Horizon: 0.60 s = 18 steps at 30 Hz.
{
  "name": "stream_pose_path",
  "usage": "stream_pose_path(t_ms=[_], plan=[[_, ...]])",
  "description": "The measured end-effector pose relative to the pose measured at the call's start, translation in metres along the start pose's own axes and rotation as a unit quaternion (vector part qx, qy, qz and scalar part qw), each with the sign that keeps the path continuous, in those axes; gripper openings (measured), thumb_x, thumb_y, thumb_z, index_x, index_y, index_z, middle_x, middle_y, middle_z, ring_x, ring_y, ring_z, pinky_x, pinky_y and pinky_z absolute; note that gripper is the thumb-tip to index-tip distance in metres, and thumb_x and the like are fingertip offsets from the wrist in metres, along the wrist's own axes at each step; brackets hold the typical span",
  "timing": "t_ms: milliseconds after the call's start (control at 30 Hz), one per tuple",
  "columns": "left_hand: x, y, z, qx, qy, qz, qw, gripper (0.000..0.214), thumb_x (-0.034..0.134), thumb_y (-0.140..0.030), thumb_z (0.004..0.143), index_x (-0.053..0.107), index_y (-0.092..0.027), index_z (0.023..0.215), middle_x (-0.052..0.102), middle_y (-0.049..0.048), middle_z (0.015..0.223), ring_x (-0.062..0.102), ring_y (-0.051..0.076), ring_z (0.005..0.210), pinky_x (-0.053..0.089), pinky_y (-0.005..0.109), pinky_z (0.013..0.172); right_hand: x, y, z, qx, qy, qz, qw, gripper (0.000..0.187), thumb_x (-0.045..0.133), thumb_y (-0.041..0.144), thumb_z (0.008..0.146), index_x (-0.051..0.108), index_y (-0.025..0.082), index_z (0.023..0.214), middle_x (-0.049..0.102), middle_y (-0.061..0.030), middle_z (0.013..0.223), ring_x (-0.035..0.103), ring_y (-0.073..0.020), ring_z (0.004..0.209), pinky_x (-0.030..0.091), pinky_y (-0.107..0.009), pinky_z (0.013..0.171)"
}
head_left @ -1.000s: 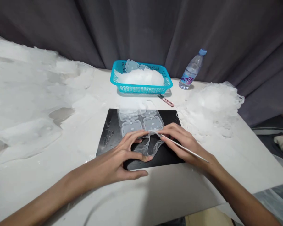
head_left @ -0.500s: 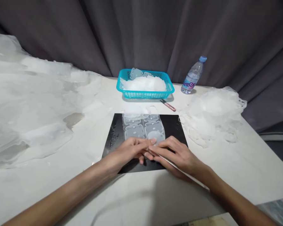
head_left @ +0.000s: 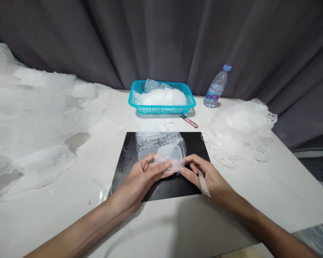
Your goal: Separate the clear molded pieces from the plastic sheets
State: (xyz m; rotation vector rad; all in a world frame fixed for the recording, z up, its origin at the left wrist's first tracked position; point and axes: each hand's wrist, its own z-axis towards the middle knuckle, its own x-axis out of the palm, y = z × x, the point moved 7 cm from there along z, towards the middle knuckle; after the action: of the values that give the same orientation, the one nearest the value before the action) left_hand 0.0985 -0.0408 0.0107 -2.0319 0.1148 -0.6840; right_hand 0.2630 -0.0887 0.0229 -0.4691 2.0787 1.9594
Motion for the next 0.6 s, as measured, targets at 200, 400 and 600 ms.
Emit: stream_pose_path(t_ms=[200, 400, 600], plan=[[0.006, 0.01, -0.005, -0.027, -0.01, -0.047, 0.998, 0.025, 0.088, -0.033, 0.084, 0.08, -0.014, 0.098, 0.08, 0.0083, 0.106, 0.073, 0.019, 0.104, 0.059, 0.028, 0.101, -0.009, 0.002, 0.003, -0.032, -0.024, 0.035, 0.999, 0.022, 0.068, 0.045, 0.097, 0.071, 0.024, 0.095, 0.044, 0.0039, 0.073, 0.041, -0.0138, 0.071, 0.034, -0.03, 0.07], [0.004, 0.023, -0.008, -0.072, -0.011, -0.076, 0.994, 0.024, 0.093, -0.034, 0.077, 0.084, -0.016, 0.091, 0.08, 0.0041, 0.089, 0.072, 0.012, 0.084, 0.059, 0.018, 0.082, -0.007, 0.008, 0.002, -0.047, 0.002, 0.028, 0.999, 0.02, 0.063, 0.042, 0.1, 0.071, 0.024, 0.096, 0.047, 0.0035, 0.074, 0.043, -0.0135, 0.069, 0.033, -0.03, 0.068], [0.009, 0.022, -0.008, -0.061, -0.018, -0.038, 0.997, 0.027, 0.095, -0.031, 0.072, 0.084, -0.013, 0.088, 0.076, 0.004, 0.08, 0.067, 0.01, 0.075, 0.056, 0.016, 0.072, -0.005, 0.011, 0.0, -0.061, -0.063, -0.043, 0.995, 0.013, 0.063, 0.029, 0.094, 0.064, 0.022, 0.082, 0.048, 0.0025, 0.075, 0.046, -0.015, 0.071, 0.036, -0.029, 0.067]])
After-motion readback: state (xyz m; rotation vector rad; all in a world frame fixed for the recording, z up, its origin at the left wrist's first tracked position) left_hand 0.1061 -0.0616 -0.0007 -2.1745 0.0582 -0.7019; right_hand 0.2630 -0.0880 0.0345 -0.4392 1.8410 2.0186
